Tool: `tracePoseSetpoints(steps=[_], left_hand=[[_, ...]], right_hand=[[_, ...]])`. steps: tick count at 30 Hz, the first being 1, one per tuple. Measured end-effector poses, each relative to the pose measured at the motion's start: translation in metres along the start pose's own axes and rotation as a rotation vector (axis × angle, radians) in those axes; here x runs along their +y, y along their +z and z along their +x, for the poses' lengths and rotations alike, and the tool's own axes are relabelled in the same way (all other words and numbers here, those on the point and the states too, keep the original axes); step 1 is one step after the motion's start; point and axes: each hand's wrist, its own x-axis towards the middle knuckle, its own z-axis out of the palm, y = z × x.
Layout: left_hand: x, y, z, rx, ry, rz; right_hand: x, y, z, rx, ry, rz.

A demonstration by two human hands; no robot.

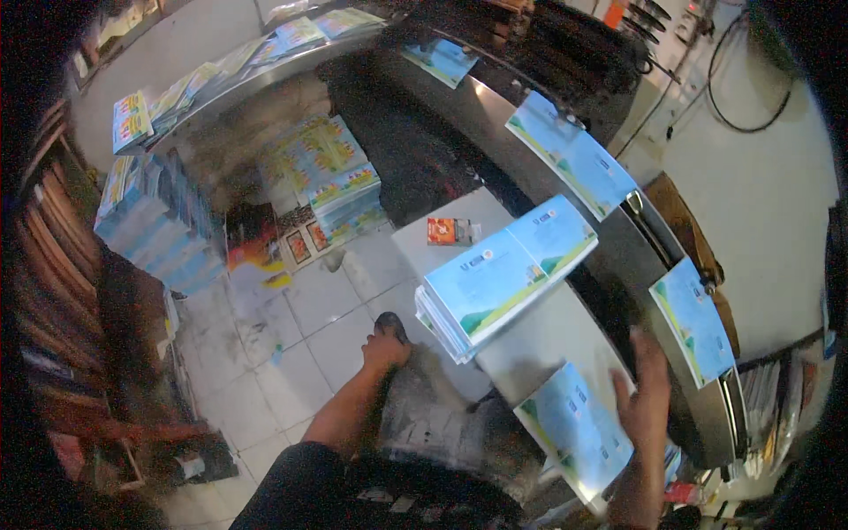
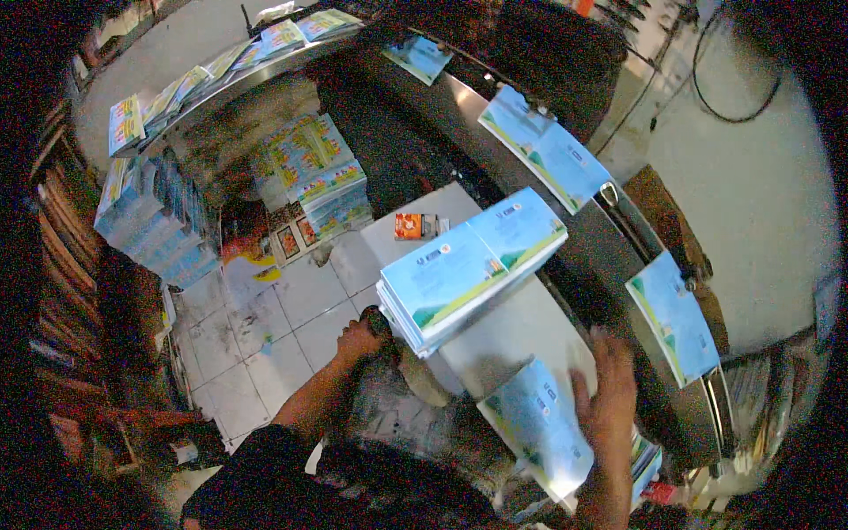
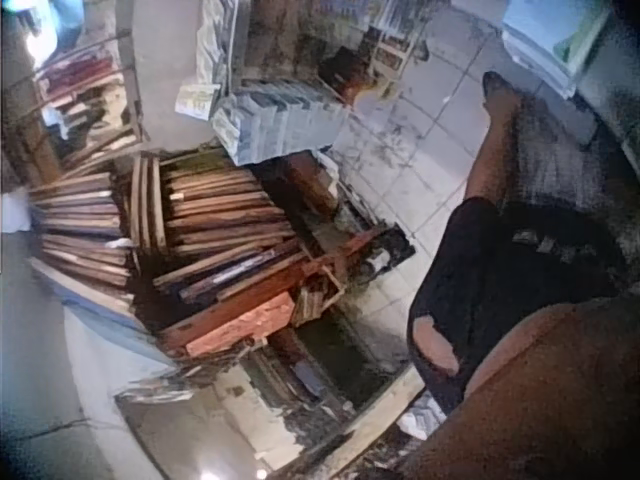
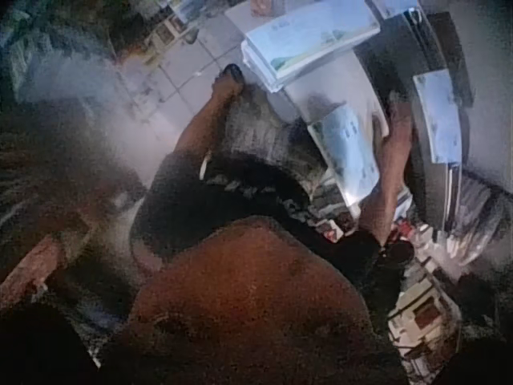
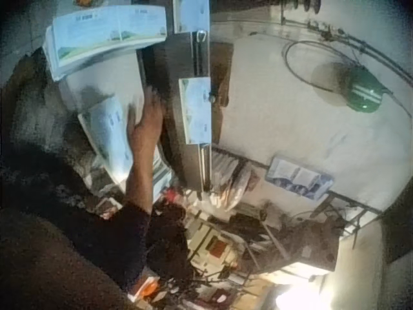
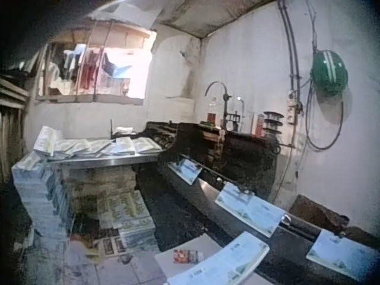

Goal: The person uses a small hand tool to adjust a mechanical component on a large industrial machine, then sorts through and arranges stacks of printed papers on a nearby workspace before returning to adjust the machinery using a screwdriver and pliers.

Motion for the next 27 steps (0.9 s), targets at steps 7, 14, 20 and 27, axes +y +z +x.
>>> tracePoseSetpoints(steps=[7, 14, 20, 27], left_hand=[[-0.009, 0.003, 0.028, -0.079, 0.04, -0.054], [-0.02, -0.022, 0.045, -0.114, -0.008, -0.071], [-0.031, -0.007, 0.059, 0.027, 0.044, -0.098], [-0.025, -0.017, 0.071, -0.154, 0.022, -0.067]], right_hand=[[-0.049, 0.015, 0.349, 0.25, -0.325, -0.386], [-0.079, 0.076, 0.55, 0.054, -0.402, -0.712], [-0.069, 0.105, 0.587, 0.018, -0.369, -0.794], [-0.05, 0.113, 0.601, 0.095, -0.357, -0.77]])
